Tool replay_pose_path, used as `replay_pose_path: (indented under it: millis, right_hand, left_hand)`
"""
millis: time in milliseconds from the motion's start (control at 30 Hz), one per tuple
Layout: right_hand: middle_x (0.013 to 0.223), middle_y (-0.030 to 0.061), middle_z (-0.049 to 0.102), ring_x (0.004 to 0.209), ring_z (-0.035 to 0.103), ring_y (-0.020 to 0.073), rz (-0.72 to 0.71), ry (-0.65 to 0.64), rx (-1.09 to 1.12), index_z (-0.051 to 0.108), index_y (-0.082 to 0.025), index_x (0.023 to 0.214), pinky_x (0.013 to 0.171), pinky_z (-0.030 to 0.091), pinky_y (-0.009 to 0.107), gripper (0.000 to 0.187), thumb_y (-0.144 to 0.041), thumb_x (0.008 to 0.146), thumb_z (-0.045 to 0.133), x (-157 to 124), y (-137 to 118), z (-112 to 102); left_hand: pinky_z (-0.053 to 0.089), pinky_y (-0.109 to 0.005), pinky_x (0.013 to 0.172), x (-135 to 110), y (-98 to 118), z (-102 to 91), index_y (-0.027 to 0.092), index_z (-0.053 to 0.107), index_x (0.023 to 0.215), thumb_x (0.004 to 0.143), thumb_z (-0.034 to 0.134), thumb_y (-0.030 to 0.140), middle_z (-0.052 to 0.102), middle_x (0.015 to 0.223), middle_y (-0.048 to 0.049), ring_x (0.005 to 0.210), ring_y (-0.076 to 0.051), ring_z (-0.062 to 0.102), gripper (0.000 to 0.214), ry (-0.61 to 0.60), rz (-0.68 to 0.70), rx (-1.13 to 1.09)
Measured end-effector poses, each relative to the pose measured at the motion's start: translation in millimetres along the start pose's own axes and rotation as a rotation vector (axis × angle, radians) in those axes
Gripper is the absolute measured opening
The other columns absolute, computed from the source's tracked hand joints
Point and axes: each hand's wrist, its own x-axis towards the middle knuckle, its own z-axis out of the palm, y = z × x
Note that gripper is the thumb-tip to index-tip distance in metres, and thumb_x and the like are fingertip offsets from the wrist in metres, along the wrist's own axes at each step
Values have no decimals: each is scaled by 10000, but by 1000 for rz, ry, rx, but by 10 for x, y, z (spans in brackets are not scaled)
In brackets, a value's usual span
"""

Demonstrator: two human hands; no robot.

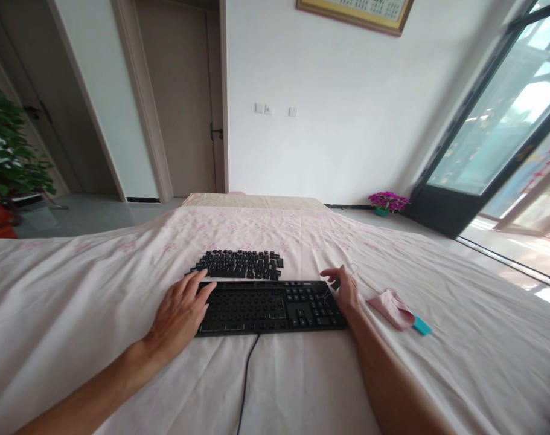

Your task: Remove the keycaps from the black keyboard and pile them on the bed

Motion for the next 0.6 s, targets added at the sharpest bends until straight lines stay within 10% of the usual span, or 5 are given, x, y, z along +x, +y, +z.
replay_pose_path:
  millis: [200, 600]
  right_hand:
    - [695, 69, 675, 647, 550, 185, -135, 165, 13, 694, -173, 811, 626, 419, 310, 648, -670, 881, 285, 40, -331, -13]
    - [645, 4, 611, 483, 487, 124, -122, -328, 225, 624, -209, 897, 449, 394, 248, 428, -592, 864, 436, -70, -842, 631]
  left_hand:
    - [476, -300, 819, 667, 545, 68, 251, 684, 938, 860, 538, 254, 670, 925, -24, 889, -186, 622, 167, -126, 66, -319]
    - [461, -270, 762, 1076, 1087, 894, 178, 692, 856, 891, 492, 264, 687, 838, -46, 797, -159, 626, 220, -13, -154, -720]
